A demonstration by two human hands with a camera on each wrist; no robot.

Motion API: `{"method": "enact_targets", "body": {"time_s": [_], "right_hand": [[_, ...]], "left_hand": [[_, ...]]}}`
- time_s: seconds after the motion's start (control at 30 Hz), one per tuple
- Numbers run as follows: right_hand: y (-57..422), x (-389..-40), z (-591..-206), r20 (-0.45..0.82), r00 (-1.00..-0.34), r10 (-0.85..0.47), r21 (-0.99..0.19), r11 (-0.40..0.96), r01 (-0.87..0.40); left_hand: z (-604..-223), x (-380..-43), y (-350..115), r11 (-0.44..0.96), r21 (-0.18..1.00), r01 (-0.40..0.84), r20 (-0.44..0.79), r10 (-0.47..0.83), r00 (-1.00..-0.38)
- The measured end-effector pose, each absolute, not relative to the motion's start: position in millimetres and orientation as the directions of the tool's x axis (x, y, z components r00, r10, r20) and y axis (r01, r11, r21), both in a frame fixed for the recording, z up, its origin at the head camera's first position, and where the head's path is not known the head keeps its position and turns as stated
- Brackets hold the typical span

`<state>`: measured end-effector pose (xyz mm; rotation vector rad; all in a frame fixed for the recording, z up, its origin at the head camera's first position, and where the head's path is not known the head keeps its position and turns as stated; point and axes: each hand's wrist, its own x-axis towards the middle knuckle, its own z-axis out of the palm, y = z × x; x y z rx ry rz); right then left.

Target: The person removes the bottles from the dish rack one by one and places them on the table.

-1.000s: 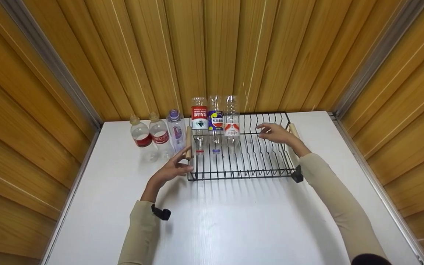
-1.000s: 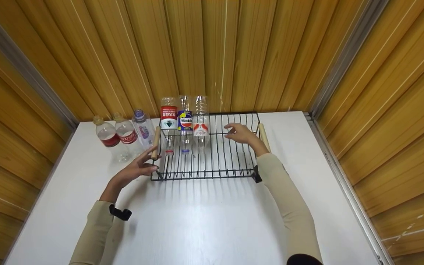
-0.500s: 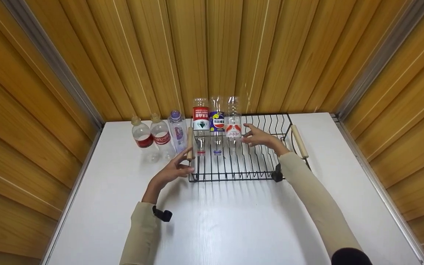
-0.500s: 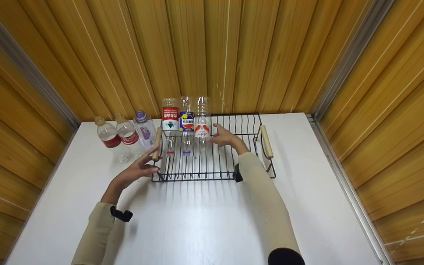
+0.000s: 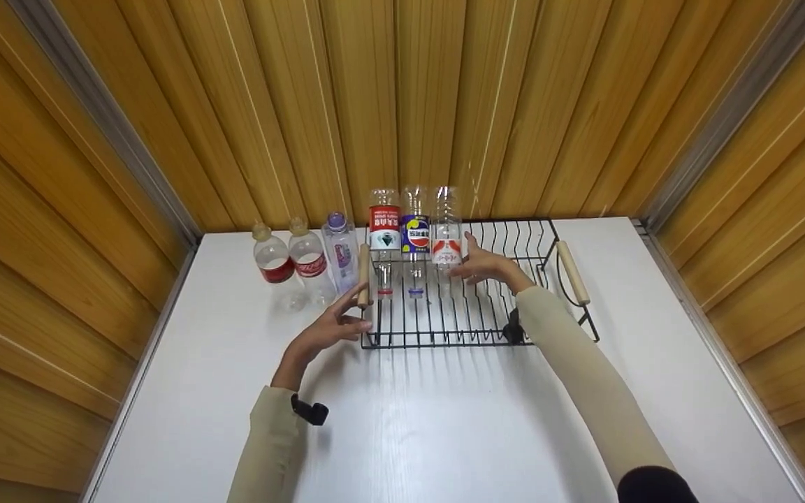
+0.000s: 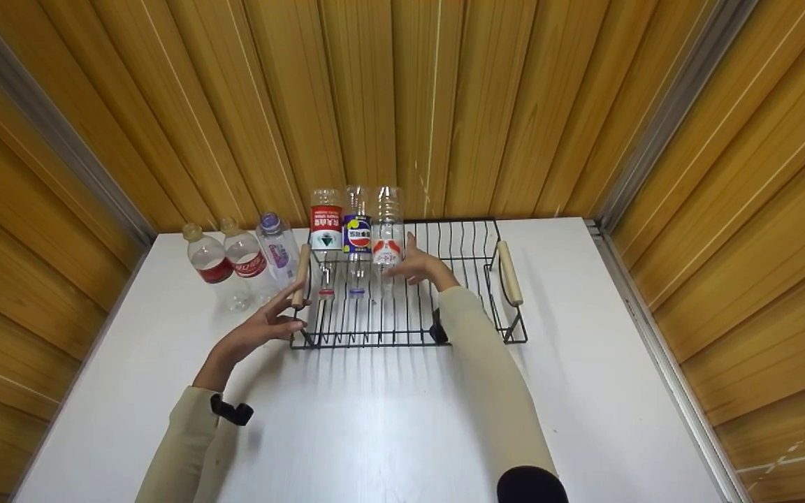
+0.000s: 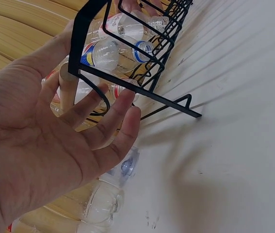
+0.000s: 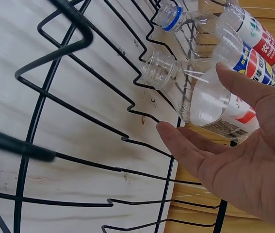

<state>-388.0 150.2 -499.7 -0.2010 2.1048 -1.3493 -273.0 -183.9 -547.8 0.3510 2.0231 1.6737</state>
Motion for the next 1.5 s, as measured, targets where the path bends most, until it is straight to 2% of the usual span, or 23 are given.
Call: {"method": "enact_targets", "body": {"time_s": [0.17,0.4,0.63,0.87,1.2,1.5], "right_hand": [[146,-392,-509,-0.389,-0.827,-0.407,-0.878,0.436,0.198],[144,-393,-511,-0.369,-0.829,-0.419,-0.9,0.385,0.206],[148,-392,-512,-0.356,-0.84,-0.409,-0.905,0.374,0.201],[156,-388,-512,-0.353,-0.846,-0.398,-0.913,0.344,0.219],[170,-380,-502,-0.304,-0.856,-0.418,-0.93,0.325,0.172],[186,-370,-497,-0.244,-0.893,-0.379,-0.948,0.289,0.136]], "left_hand": [[-548,-272,-183,0.214,0.97,-0.115,-0.209,0.493,-0.844],[-556,-275,-184,0.172,0.978,-0.115,-0.187,0.494,-0.849],[-575,-279,-184,0.207,0.976,-0.067,-0.153,0.438,-0.886],[-575,-278,-184,0.202,0.977,-0.074,-0.158,0.436,-0.886],[-574,-281,-188,0.184,0.976,-0.114,-0.188,0.465,-0.865],[-576,-277,-183,0.196,0.979,-0.048,-0.13,0.43,-0.893]]}}
